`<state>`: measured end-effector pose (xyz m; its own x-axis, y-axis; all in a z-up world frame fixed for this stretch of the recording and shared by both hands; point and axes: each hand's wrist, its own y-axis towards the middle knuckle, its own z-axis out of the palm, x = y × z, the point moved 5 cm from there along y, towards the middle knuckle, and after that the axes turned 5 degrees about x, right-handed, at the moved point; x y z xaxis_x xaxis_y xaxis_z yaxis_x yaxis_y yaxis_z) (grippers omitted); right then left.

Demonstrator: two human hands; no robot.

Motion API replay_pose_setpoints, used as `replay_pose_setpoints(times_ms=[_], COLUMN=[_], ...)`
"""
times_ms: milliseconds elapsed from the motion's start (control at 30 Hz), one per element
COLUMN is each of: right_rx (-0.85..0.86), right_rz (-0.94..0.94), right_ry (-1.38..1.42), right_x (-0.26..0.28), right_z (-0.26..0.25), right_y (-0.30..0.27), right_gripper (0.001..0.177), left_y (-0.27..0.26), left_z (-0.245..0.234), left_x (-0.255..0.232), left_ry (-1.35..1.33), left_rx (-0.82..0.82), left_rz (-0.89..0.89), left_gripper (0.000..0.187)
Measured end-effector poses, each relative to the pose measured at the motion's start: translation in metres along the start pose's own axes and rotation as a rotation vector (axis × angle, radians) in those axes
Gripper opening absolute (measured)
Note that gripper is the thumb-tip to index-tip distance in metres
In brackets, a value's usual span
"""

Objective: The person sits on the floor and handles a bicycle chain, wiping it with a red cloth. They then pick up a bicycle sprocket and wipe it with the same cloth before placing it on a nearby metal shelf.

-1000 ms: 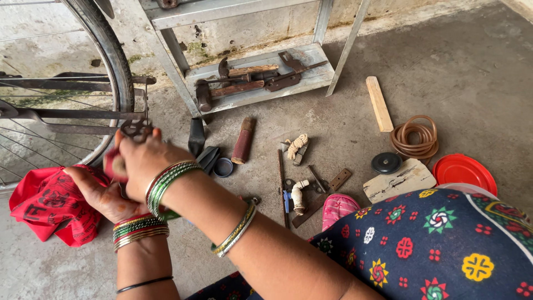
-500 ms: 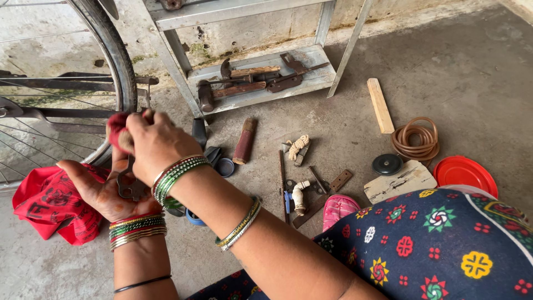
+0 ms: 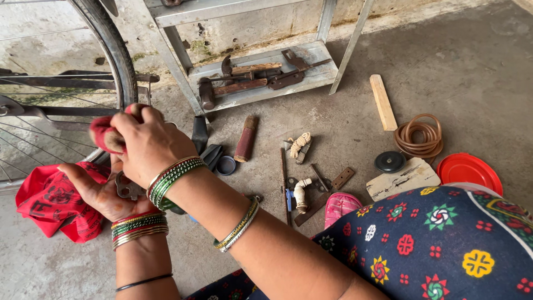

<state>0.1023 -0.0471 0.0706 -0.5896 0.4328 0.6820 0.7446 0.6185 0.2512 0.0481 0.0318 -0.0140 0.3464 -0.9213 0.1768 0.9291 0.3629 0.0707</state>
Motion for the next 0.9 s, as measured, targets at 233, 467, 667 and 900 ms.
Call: replay_pose_setpoints(times_ms=[233, 467, 667, 900], right_rx=[0.349, 0.366, 0.166, 0.480], right_rz=[0.034, 0.020, 0.096, 0.048], right_ry=[-0.159, -0.044, -0.086, -0.153], right_x=[-0.002, 0.001, 0.001, 0.004], right_z=[0.047, 0.032, 0.008, 0.051], right_y=[-0.001, 0.002, -0.002, -0.003], right_gripper=[0.072, 0.040, 0.043, 0.059], left_y=[0.008, 0.011, 0.000, 0.000], left_z=[-0.015, -0.011, -0.003, -0.009], left_x=[-0.016, -0.030, -0.006, -0.016], left_ry=[0.721, 0.890, 0.169, 0.758], left_rx=[0.067, 0.042, -0.034, -0.034], left_rz=[0.069, 0.202, 0.027, 0.112], left_gripper=[0.096, 0.107, 0.109, 0.102])
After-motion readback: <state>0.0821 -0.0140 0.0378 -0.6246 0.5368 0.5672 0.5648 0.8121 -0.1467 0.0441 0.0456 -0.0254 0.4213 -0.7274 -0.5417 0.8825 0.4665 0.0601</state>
